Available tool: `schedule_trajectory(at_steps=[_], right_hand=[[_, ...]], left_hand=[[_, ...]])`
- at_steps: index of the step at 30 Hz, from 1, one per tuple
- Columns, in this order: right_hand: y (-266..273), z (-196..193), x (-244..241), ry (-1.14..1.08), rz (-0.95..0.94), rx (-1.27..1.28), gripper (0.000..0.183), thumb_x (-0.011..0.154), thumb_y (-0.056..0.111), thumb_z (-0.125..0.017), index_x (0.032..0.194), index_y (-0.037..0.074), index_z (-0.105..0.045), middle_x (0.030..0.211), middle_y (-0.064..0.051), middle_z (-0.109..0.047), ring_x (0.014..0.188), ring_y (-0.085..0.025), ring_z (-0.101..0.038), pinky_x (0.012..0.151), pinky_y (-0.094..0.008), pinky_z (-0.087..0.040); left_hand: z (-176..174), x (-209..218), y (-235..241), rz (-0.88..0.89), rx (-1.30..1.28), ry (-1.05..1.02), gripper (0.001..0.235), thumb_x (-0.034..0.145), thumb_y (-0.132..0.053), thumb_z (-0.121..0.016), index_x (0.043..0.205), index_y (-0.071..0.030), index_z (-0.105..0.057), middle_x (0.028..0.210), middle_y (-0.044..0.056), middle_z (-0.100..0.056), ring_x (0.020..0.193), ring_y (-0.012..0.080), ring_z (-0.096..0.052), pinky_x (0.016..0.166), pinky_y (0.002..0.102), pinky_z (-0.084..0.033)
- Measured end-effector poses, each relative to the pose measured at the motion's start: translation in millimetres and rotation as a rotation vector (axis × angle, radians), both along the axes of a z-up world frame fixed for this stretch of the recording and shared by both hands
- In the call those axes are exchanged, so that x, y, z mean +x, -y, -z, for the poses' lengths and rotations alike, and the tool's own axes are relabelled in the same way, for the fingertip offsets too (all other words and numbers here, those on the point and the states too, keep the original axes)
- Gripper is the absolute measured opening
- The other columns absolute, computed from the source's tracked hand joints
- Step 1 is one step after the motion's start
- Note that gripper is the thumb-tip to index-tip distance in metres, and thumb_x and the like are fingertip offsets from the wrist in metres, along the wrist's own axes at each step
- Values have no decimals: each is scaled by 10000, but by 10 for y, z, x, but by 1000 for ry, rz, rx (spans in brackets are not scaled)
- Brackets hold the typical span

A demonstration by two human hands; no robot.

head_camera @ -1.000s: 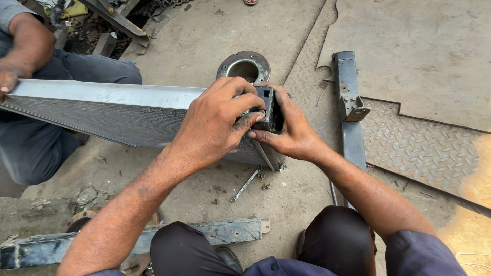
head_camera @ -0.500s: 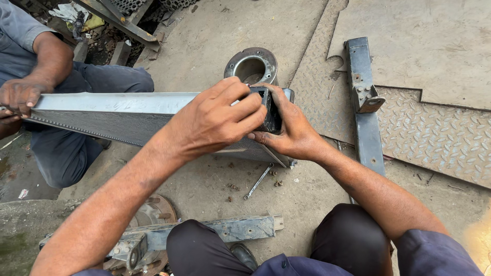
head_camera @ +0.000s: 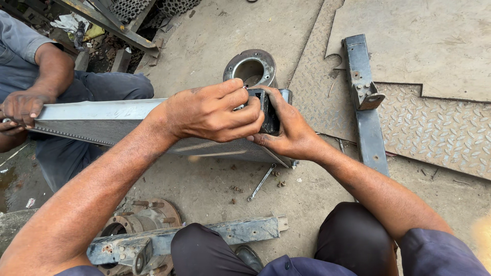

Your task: The person assembles a vehicle radiator by hand, attaching metal side tanks and a mounting bracket to the radiator core. They align the components, insert bolts, and tighten them using a wrench while working on the ground.

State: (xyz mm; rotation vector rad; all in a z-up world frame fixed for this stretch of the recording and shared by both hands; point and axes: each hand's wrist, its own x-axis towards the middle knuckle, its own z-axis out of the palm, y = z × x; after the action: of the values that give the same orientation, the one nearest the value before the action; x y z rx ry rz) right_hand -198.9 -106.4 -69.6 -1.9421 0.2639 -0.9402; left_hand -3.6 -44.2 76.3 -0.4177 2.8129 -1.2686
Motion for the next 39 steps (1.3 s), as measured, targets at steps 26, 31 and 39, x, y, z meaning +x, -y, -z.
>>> schedule_trajectory(at_steps=[26,31,39], right_hand=[[76,128,-6,15,4,-93,893,876,258,-885,1550,41,-340,1427,-188,-537,1367,-305,-553,1180,-414,-440],[78,114,10,14,-29,-32,901,875,298,-877,1545,40,-333,1453,-198,-534,1394,-306,-561,1178,-413,-454],[57,69,-13,15,-48,1,890,881,308,-866,1546,43,-338,1436,-184,-570,1375,-297,-590,1160,-409,-470]], left_hand=[[329,-110,-205,-340,521,-960,103,986,-22,-739,1085,-47,-719,1039,64,-739,988,210,-714,838,337,-594],[199,-330,-417,-609,614,-1070,134,928,-68,-769,1055,-26,-767,934,108,-766,820,205,-727,703,360,-564],[95,-445,-379,-792,678,-1054,77,929,-52,-744,997,-31,-775,874,121,-756,718,217,-727,642,386,-557]])
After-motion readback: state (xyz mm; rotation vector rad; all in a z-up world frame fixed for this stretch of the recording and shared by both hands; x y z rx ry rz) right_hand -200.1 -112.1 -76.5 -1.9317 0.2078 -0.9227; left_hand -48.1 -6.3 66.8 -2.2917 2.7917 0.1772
